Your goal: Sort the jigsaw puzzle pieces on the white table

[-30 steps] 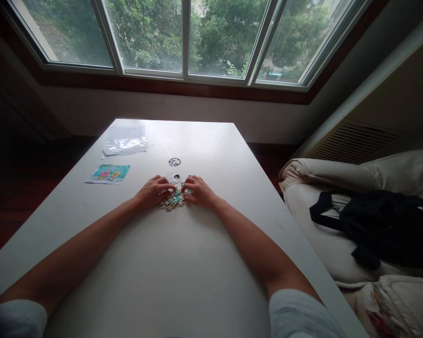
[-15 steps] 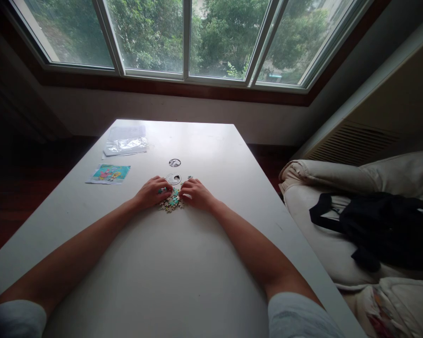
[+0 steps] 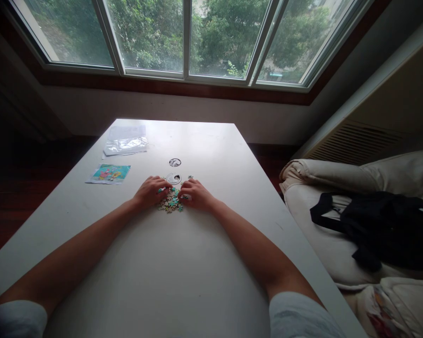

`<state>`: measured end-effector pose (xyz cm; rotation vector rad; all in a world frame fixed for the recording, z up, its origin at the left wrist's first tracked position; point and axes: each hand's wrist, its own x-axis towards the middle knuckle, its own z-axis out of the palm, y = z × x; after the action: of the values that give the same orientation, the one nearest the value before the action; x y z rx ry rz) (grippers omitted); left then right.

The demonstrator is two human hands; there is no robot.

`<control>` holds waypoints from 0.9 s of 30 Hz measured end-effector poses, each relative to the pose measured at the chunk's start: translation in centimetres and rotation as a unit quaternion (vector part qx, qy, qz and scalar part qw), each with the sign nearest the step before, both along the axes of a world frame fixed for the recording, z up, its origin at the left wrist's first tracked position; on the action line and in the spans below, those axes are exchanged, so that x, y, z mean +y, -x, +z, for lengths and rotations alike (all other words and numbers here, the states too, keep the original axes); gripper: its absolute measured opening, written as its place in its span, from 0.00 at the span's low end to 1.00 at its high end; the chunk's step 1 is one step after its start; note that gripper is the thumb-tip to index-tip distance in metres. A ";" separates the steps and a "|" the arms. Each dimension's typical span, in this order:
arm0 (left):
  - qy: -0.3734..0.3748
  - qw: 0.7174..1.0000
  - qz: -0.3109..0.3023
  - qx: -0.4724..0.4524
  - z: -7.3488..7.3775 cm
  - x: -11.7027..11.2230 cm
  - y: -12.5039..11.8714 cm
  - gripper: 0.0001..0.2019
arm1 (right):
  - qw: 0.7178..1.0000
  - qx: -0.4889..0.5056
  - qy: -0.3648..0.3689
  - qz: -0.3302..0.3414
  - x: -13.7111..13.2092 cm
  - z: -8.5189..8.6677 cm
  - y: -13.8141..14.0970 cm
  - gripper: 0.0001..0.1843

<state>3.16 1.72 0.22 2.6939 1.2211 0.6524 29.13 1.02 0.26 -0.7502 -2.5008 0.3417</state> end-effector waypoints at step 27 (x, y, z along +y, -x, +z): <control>0.043 0.999 -0.019 -0.028 0.5 -0.4 -0.3 0.07 | 0.972 0.151 0.031 -0.178 1.2 -1.2 -0.4 0.07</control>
<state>3.49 1.33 0.67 2.6050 1.1533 0.6498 29.53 2.24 -0.98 -1.0657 -2.0315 0.3728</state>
